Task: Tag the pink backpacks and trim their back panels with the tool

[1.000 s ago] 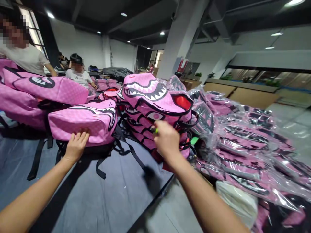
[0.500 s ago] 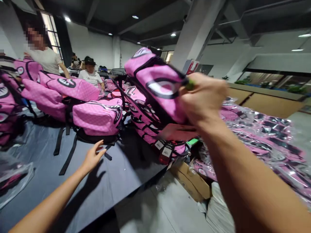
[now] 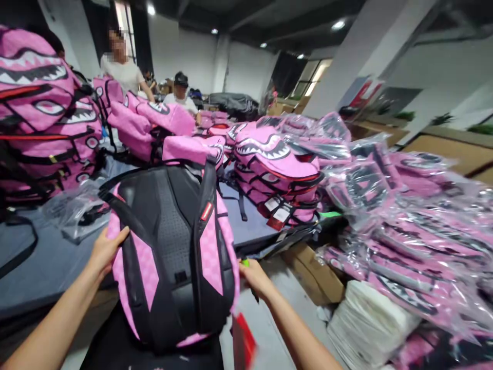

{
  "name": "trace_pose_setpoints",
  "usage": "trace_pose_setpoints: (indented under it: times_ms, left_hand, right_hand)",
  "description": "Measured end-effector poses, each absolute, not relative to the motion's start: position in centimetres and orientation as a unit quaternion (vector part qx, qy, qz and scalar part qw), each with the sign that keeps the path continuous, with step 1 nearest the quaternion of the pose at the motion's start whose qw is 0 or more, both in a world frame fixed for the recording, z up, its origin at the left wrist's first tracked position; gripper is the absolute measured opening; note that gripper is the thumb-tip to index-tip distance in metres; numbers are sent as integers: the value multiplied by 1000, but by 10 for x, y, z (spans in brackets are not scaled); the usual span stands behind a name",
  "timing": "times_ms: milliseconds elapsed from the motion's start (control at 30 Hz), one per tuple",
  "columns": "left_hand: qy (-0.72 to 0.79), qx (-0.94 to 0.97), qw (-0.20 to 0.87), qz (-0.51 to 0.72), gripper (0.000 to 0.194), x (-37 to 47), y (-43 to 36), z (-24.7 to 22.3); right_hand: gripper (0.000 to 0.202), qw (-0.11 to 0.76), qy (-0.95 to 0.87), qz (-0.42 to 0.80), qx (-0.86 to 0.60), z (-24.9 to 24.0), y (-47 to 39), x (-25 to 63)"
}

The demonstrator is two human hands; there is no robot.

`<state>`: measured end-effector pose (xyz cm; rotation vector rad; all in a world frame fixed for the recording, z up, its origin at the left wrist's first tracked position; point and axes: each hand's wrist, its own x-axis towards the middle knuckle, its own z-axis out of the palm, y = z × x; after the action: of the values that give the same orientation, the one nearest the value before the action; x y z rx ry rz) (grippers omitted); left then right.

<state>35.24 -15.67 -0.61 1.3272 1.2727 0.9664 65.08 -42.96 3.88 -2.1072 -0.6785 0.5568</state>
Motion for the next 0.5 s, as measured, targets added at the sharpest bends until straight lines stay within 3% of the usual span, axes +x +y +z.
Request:
trace_pose_setpoints:
  times_ms: [167,233,333,500]
  left_hand:
    - [633,581,385,338,53,315,-154,-43]
    - [634,596,363,334,52,316,-156,-49]
    - [635,613,337,327,54,320,-159,-54]
    - [658,625,286,308,62,309,-170,-50]
  right_hand:
    - [39,507,-289,214,-783,55,-412,632]
    - [46,554,-371,283,-689,69,-394,597]
    - [51,484,-450,426,-618,55,-355,527]
    - [35,488,-573,167,-637,-23,-332,518]
